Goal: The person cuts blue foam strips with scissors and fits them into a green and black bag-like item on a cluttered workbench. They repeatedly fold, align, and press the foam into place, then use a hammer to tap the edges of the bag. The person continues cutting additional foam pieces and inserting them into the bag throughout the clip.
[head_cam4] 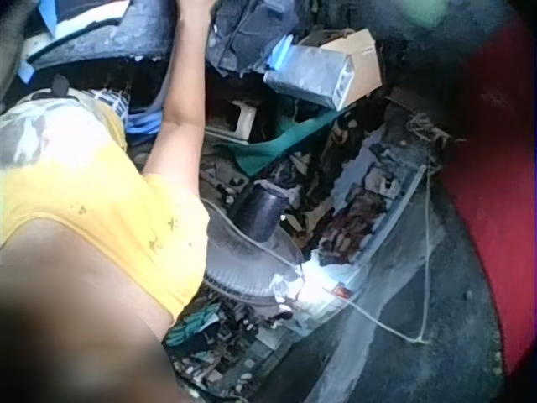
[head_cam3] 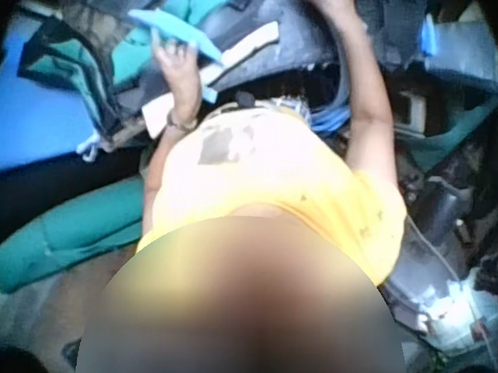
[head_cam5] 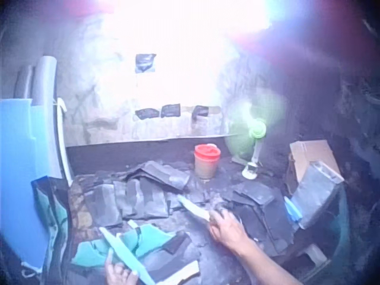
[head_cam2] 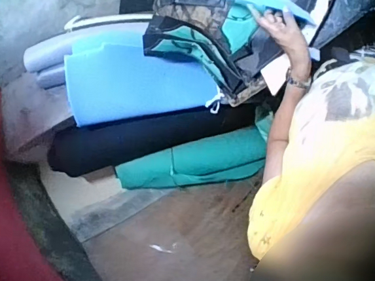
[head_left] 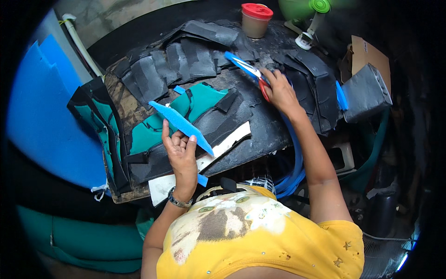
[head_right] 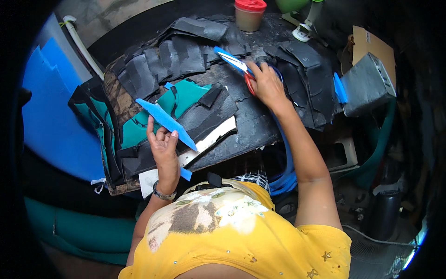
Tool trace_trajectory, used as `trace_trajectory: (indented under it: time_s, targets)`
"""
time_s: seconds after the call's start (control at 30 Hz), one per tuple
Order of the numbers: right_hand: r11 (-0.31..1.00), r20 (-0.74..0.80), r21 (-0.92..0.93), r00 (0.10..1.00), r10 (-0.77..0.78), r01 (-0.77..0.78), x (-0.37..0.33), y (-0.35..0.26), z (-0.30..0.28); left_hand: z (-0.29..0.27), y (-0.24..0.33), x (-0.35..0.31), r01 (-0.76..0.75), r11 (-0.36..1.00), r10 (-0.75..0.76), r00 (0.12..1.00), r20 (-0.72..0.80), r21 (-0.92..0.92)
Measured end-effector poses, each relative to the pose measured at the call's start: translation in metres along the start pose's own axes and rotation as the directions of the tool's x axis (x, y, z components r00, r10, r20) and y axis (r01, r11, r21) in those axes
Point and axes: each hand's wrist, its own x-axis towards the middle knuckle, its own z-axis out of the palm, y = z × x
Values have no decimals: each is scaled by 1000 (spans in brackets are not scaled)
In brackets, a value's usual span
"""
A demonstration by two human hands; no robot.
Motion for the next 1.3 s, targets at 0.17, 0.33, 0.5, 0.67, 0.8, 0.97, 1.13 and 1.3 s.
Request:
trace_trajectory:
  time_s: [0.17,0.33,0.5,0.67,0.8,0.97,1.13,1.3]
  targets:
    - [992,257,-34,959,124,-119,-34,4,8,-16,12,8,78,993,-73,996,54,-92]
    - [960,201,-279,978,48,10,-35,-41,-24,-25,26,19,205,957,-182,975,127,-207]
    - [675,105,729,955,-276,115,-62,-142,-48,-13,39,22,221,910,-191,975,117,-351]
    - [728,-127,630,961,-245,269,-35,-161,-40,-28,48,21,-202,905,38,916,400,375]
    - [626,-126,753,978,-166,203,-14,-137,-35,-53,42,4,-601,277,31,786,618,750]
    - [578,-5,788,942,-337,211,-20,-144,-8,-64,31,-9,-624,282,-15,756,654,729]
    - [709,-45,610,909,-415,354,-27,-149,10,-65,29,-11,-648,268,11,742,670,713]
    - [730,-20,566,891,-454,384,-30,-147,14,-63,26,-14,-675,196,6,726,688,711]
